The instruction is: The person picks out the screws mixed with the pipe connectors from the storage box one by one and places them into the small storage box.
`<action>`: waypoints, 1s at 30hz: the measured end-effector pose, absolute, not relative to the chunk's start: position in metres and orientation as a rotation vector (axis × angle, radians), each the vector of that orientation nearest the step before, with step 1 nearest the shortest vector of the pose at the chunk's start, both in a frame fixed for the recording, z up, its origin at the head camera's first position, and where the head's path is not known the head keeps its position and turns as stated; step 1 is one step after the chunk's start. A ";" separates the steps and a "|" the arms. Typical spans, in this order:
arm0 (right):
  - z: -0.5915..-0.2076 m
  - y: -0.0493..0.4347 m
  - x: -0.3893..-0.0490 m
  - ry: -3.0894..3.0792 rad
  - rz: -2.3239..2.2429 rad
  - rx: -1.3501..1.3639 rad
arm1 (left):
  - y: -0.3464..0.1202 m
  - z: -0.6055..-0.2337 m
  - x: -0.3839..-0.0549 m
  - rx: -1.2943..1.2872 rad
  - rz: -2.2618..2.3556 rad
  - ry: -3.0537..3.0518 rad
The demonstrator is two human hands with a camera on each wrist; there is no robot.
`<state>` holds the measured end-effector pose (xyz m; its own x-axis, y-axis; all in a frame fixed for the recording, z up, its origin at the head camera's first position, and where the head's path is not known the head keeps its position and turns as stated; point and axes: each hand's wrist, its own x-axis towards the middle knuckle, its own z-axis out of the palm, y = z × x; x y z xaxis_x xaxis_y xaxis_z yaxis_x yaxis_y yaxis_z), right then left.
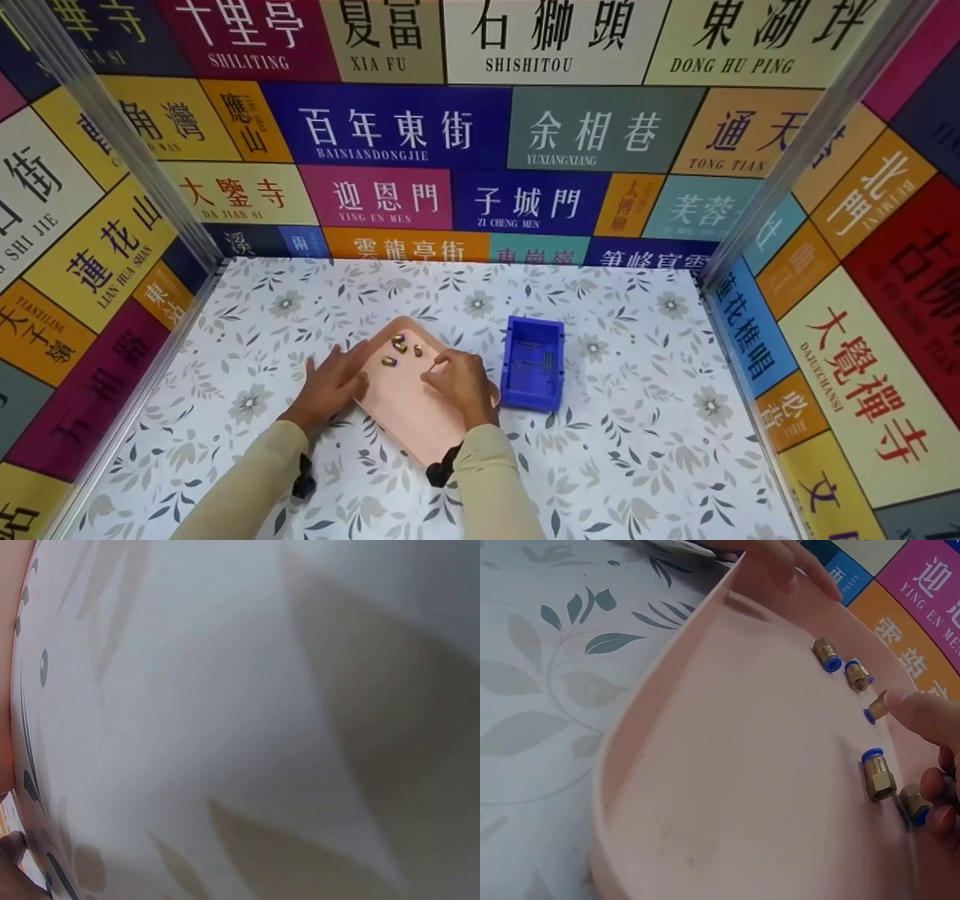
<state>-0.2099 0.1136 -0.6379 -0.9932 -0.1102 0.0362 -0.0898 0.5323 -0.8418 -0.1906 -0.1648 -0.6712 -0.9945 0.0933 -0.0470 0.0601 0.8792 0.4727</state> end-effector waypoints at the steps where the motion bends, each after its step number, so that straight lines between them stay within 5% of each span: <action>1: -0.635 0.114 -0.211 2.732 -1.496 -0.174 | -0.165 -0.670 -0.190 0.119 0.744 2.976; 30: -0.594 0.209 -0.221 3.012 -1.594 0.002 | -0.163 -0.669 -0.191 0.075 0.741 2.926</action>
